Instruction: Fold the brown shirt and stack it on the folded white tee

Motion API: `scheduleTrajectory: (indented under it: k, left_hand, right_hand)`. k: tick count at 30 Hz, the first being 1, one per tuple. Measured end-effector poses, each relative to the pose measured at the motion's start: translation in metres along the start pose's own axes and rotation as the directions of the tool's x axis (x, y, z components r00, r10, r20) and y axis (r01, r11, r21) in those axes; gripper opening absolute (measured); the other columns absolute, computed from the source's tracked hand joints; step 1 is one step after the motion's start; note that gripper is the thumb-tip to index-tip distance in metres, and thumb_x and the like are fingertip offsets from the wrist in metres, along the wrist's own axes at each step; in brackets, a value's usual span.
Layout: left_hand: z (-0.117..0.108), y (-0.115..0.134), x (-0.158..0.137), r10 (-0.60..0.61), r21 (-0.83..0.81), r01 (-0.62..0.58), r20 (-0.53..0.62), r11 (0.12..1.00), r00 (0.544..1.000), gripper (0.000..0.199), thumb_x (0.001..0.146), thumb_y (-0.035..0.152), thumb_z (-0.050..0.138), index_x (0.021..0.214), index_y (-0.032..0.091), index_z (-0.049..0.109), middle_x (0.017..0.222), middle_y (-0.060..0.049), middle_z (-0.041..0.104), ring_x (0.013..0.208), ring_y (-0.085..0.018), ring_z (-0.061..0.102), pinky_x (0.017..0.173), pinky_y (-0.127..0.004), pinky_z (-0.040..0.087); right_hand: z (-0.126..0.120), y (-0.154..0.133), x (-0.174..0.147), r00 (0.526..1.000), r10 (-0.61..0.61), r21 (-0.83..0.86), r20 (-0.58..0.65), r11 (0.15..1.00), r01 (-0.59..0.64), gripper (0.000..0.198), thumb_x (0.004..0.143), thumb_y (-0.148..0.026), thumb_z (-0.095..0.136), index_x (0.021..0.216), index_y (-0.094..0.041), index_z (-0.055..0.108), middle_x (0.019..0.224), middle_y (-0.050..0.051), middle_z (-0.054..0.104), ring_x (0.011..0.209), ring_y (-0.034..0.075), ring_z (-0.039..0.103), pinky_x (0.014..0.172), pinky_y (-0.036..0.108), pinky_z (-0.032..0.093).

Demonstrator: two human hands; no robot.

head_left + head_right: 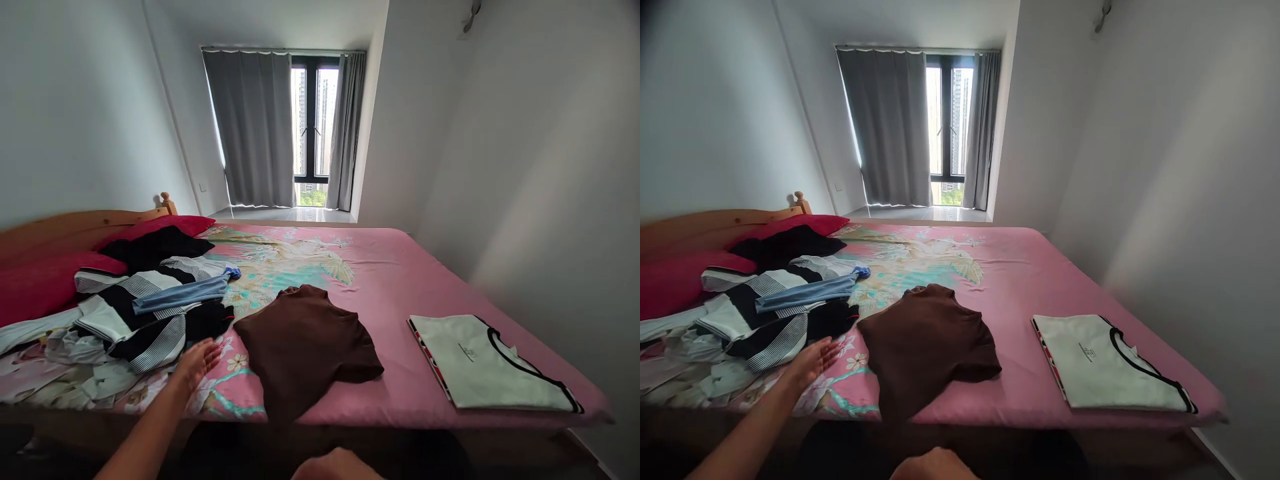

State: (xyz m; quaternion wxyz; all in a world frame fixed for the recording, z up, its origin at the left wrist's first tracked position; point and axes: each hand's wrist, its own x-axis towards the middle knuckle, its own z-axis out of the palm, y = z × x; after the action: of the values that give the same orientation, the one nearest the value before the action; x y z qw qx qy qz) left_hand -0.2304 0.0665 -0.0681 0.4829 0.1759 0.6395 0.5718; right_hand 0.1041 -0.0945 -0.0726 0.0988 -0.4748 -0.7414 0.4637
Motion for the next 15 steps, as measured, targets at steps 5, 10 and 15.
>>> scheduleTrajectory:
  k: [5, 10, 15]
  left_hand:
    - [-0.061, -0.109, -0.033, -0.225, 0.106, 0.212, 0.13, 0.972, 0.966, 0.023, 0.073, 0.025, 0.068, 0.091, 0.016, 0.058, 0.079, -0.006, 0.068, 0.058, -0.015, 0.063, 0.053, -0.024, 0.049]
    - [-0.037, -0.175, -0.078, -0.266, 0.228, 0.214, 0.231, 0.95, 0.936, 0.049, 0.047, 0.045, 0.081, 0.079, 0.016, 0.061, 0.059, -0.001, 0.061, 0.041, -0.01, 0.051, 0.037, -0.017, 0.032]
    - [0.018, -0.186, -0.106, -0.102, 0.273, 0.028, 0.262, 0.962, 0.96, 0.06, 0.04, 0.053, 0.079, 0.085, 0.018, 0.061, 0.059, 0.001, 0.058, 0.044, -0.013, 0.053, 0.038, -0.02, 0.033]
  right_hand:
    - [-0.035, 0.084, 0.005, 0.851, 0.056, 0.14, -0.522, 0.99, 0.021, 0.028, 0.079, -0.033, 0.043, 0.091, -0.019, 0.064, 0.089, 0.005, 0.067, 0.084, 0.019, 0.06, 0.077, 0.03, 0.045]
    - [-0.055, 0.131, 0.023, 0.785, 0.253, 0.312, -0.565, 0.947, -0.081, 0.038, 0.081, -0.042, 0.037, 0.099, -0.017, 0.059, 0.078, 0.004, 0.064, 0.063, 0.018, 0.059, 0.058, 0.03, 0.046]
    - [-0.053, 0.138, 0.052, 0.803, 0.26, 0.074, -0.536, 0.962, -0.262, 0.047, 0.087, -0.027, 0.027, 0.128, -0.011, 0.043, 0.096, 0.009, 0.066, 0.079, 0.017, 0.064, 0.069, 0.027, 0.048]
